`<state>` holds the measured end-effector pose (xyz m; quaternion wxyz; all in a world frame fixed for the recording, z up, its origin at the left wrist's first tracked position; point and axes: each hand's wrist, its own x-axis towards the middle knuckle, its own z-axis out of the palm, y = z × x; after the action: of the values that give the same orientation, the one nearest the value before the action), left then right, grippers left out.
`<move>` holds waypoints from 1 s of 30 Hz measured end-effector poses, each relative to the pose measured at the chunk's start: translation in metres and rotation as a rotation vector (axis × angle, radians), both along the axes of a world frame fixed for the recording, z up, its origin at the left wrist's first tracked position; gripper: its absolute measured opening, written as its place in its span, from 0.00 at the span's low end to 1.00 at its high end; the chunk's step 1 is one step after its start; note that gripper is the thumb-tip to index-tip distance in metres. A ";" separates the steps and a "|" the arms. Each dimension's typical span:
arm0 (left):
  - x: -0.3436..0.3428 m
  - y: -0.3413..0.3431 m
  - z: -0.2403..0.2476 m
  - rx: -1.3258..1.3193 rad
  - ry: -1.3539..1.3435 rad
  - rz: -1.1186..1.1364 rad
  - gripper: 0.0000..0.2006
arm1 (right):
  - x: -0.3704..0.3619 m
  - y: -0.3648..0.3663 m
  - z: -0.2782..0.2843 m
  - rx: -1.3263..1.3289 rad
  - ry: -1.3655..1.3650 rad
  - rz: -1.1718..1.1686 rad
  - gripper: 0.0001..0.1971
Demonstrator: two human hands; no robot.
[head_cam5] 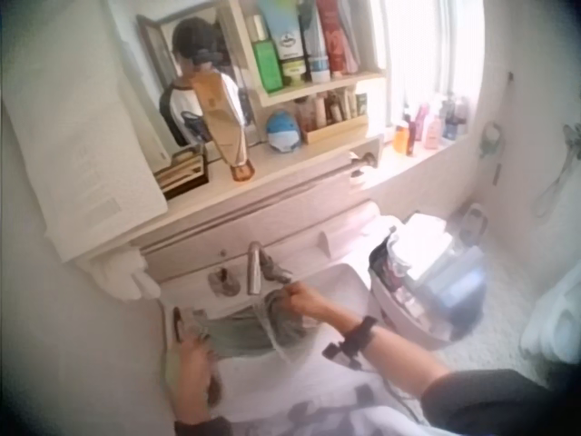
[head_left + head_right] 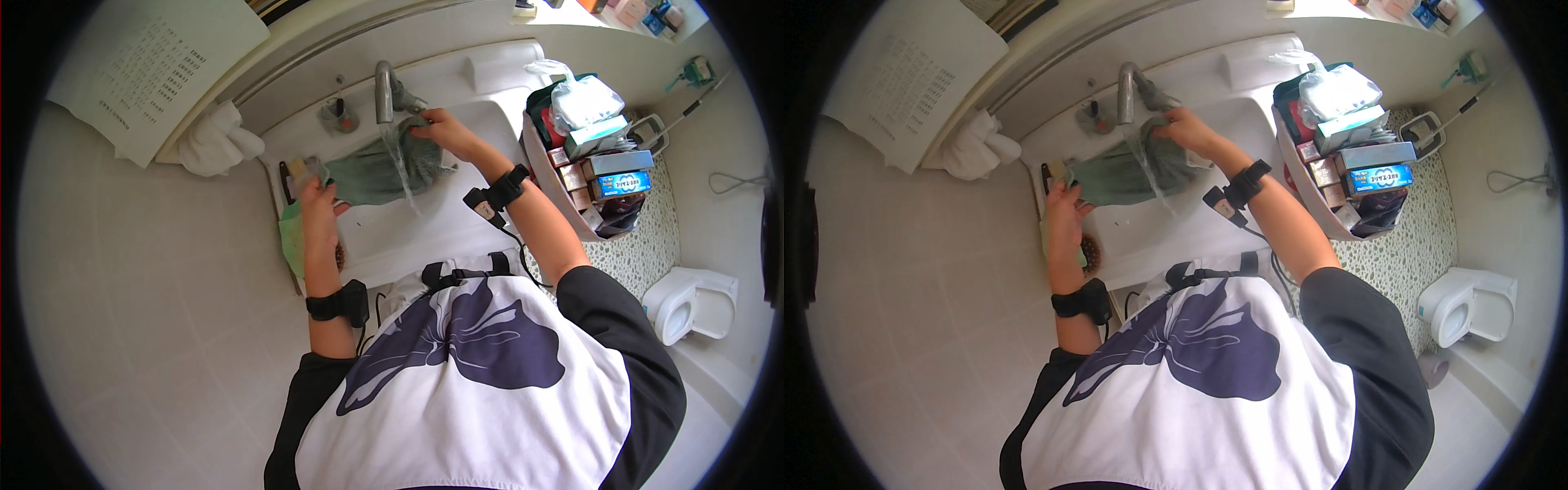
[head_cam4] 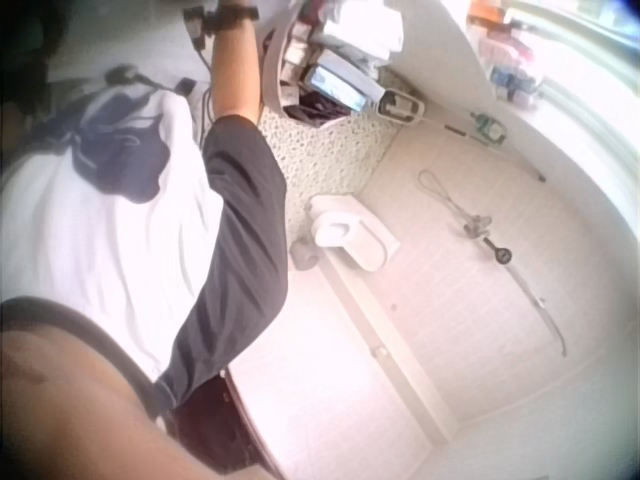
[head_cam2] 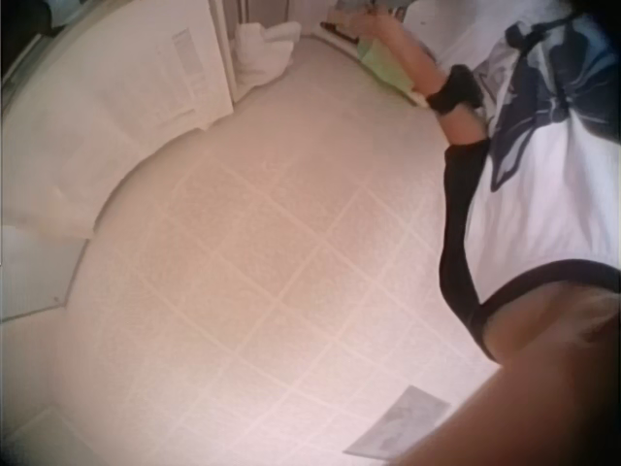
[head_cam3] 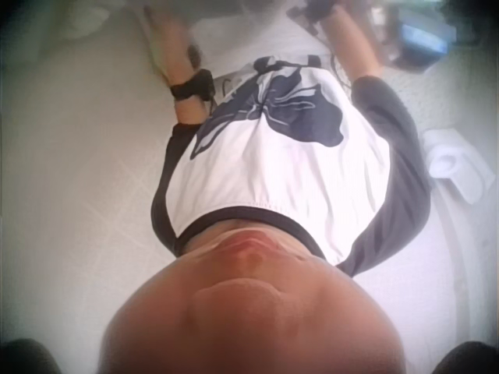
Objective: The person rinses a cloth under a running faucet in a bathroom sink, wrings it out, and then wipes the interior surface of a nearby glass cabinet door.
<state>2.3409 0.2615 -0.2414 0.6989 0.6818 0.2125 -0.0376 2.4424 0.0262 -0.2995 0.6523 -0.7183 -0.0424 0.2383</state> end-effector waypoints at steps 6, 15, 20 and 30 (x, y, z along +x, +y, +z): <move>0.004 -0.029 -0.034 -0.393 0.221 -0.087 0.14 | 0.000 0.011 0.003 0.199 0.071 -0.058 0.13; 0.026 -0.069 -0.045 -0.645 0.217 -0.065 0.15 | -0.048 0.026 0.028 -0.178 -0.549 0.102 0.11; 0.036 -0.073 -0.043 -0.473 0.140 -0.020 0.08 | -0.078 0.031 0.039 -0.244 -0.867 0.193 0.08; 0.044 -0.070 -0.044 -0.358 0.061 -0.055 0.11 | -0.057 0.019 0.007 -0.415 -0.692 -0.116 0.29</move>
<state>2.3853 0.1917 -0.2856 0.8010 0.5506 0.2051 -0.1146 2.3855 0.0447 -0.2922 0.4531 -0.8736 -0.1698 -0.0512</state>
